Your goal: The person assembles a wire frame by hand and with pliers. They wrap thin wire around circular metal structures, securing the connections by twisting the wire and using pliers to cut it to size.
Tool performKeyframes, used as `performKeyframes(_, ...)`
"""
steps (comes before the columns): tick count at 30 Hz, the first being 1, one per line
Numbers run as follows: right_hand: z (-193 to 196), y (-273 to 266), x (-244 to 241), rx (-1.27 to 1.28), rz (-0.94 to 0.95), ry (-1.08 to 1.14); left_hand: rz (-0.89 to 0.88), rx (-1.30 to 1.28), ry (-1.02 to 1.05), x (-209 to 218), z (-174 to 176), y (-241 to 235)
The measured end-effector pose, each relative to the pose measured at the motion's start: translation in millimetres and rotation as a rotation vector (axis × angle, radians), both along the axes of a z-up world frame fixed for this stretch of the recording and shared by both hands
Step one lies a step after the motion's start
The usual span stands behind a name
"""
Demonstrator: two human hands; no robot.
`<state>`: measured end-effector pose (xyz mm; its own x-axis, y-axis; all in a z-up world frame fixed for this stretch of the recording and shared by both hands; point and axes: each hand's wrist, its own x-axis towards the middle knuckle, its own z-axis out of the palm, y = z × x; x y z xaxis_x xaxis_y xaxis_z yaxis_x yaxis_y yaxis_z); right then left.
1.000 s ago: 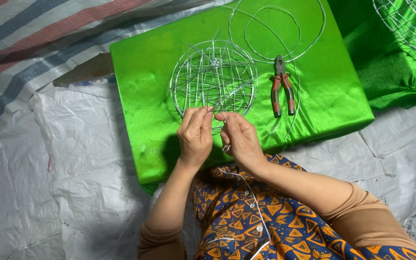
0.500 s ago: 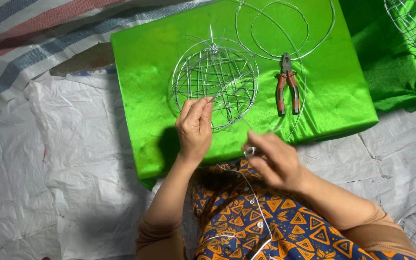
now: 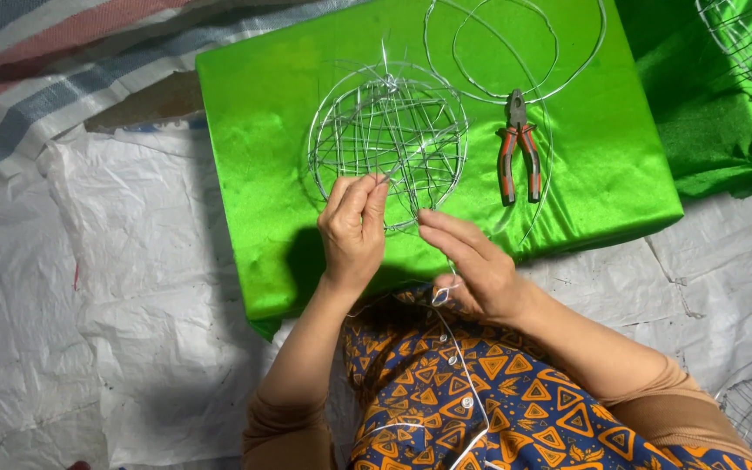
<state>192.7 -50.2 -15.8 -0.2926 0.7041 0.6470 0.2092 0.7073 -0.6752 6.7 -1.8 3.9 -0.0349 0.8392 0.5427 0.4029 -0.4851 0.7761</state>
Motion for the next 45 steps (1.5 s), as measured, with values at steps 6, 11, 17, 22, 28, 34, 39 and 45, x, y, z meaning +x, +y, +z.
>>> performKeyframes(6,35.6,14.0,11.0,-0.119,0.01,0.319,-0.006,0.002,-0.03,2.3,-3.0,-3.5)
performKeyframes(11,63.3,25.3,8.3,-0.225,-0.021,0.396,-0.002,0.017,-0.022,5.0,0.4,-2.6)
performKeyframes(17,43.0,23.4,19.6,0.192,-0.058,0.37,0.012,0.052,0.0,5.0,-5.5,-3.0)
performKeyframes(22,25.9,-9.7,49.7,0.149,-0.045,0.403,0.003,0.065,0.009,6.7,-15.4,-6.4)
performKeyframes(28,69.4,-21.8,111.8,0.025,-0.006,0.013,-0.078,0.13,0.146,4.1,-18.3,-13.6)
performKeyframes(34,151.4,-26.0,150.9,-0.29,0.131,-0.49,-0.189,0.134,0.165,0.8,-9.6,-27.2)
performKeyframes(39,171.6,-11.0,187.7,-0.57,0.363,-0.813,-0.224,0.171,0.196,0.8,-10.4,-27.7)
performKeyframes(45,156.7,13.1,165.4,-0.775,0.442,-0.802,-0.331,0.168,0.243,5.0,-4.2,-26.7)
